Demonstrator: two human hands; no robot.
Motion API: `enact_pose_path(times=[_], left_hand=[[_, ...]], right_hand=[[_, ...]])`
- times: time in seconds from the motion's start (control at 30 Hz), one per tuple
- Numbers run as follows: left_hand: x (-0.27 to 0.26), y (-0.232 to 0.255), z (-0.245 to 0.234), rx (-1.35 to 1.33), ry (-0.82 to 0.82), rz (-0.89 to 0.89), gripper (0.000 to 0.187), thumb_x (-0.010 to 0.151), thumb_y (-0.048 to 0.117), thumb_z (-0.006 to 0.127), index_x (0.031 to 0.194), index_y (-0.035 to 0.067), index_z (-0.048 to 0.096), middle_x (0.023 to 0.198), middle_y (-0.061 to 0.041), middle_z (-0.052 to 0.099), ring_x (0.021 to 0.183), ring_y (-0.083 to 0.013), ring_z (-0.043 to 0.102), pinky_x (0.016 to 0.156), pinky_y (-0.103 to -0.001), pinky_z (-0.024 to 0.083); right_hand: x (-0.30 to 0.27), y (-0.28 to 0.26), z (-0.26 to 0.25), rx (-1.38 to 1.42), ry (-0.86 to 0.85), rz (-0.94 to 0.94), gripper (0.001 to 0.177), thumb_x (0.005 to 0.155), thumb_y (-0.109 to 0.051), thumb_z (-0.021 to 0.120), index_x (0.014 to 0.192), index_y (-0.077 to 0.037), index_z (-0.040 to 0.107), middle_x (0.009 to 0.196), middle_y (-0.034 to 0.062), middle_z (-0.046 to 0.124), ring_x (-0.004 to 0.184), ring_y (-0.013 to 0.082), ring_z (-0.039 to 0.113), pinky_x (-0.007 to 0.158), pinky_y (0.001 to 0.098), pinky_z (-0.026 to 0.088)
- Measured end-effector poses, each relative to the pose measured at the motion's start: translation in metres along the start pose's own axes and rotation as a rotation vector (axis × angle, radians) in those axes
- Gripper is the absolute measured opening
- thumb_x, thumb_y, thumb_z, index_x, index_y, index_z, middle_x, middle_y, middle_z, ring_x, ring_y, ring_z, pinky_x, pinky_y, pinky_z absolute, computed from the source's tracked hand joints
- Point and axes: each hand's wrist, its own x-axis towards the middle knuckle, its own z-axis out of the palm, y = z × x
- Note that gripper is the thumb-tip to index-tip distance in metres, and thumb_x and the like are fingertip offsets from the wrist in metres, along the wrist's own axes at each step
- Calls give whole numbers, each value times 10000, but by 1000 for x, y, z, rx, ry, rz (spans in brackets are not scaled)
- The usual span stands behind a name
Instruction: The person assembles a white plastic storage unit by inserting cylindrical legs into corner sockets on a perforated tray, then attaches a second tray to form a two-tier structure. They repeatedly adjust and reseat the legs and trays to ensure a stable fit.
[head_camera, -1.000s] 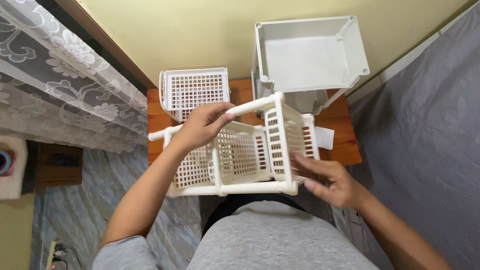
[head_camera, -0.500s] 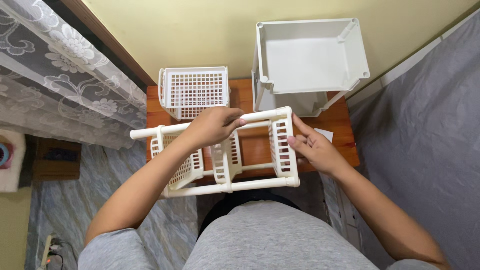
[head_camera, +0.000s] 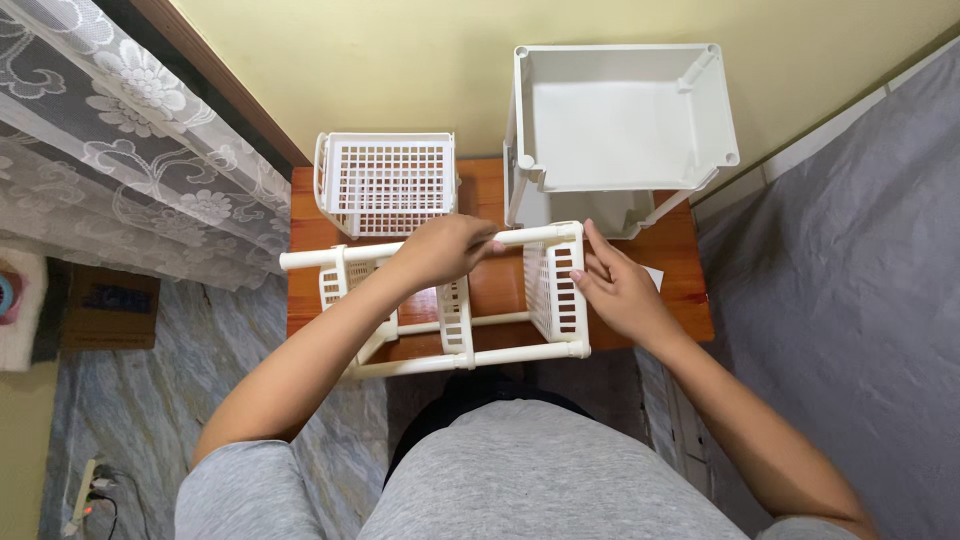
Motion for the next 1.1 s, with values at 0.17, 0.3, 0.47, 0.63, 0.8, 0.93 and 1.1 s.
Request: enact_pose_path(times=[0.17, 0.3, 0.47, 0.63, 0.8, 0.93, 1.1], left_hand=[[8, -7, 7, -15, 156, 180, 257, 972, 284, 673, 1145, 96, 705, 1044, -124, 726, 938, -325, 683, 804, -441, 533], [17, -14, 13, -41, 213, 299, 352, 942, 176, 653, 1285, 103, 683, 1141, -127, 718, 1004, -333, 684, 841, -441, 547], [31, -13, 27, 137, 317, 467, 347, 955, 116, 639, 1298, 88, 683, 1274, -137, 699, 1090, -315, 688, 905, -418, 555], [44, -13, 32, 213, 387, 477, 422, 909, 61, 629, 1323, 112, 690, 1250, -191, 697, 997, -324, 722, 849, -404, 579], [51, -14, 30, 32, 289, 392, 396, 912, 39, 655, 1301, 100, 697, 1059, -128, 771, 888, -301, 740, 804, -416, 585], [52, -17, 28, -84, 286, 308, 320, 912, 131, 733, 1226, 67, 721, 947, -137, 774, 846, -301, 736, 770, -422, 579], [53, -20, 19, -30, 136, 159, 316, 912, 304, 713, 1160, 112, 753, 926, -125, 772, 794, -295, 743, 739, -406, 589]], right_hand=[[21, 7, -5, 112, -6, 65, 728, 954, -63, 615, 1581, 10, 251, 1582, 222, 426, 1309, 256, 603, 1031, 307, 524], [32, 19, -13, 55, -22, 121, 740, 935, -61, 635, 1573, 2, 265, 1575, 196, 422, 1292, 257, 613, 1027, 303, 529], [42, 35, -13, 165, -27, 56, 748, 937, -43, 645, 1579, 29, 269, 1571, 242, 442, 1414, 278, 494, 1127, 319, 448], [44, 37, -11, 60, -44, 64, 827, 952, -49, 639, 1591, 47, 124, 1588, 274, 350, 1475, 283, 398, 1170, 322, 387], [48, 31, -8, 39, -60, 104, 831, 956, -57, 598, 1585, 56, 67, 1582, 269, 384, 1442, 265, 462, 1123, 314, 443], [54, 30, -8, 78, -72, 122, 823, 949, -35, 591, 1583, 61, 74, 1597, 261, 363, 1432, 269, 482, 1120, 302, 454], [61, 36, -8, 113, -115, 219, 860, 914, -2, 611, 1587, 25, 76, 1594, 232, 356, 1418, 248, 467, 1114, 281, 453]])
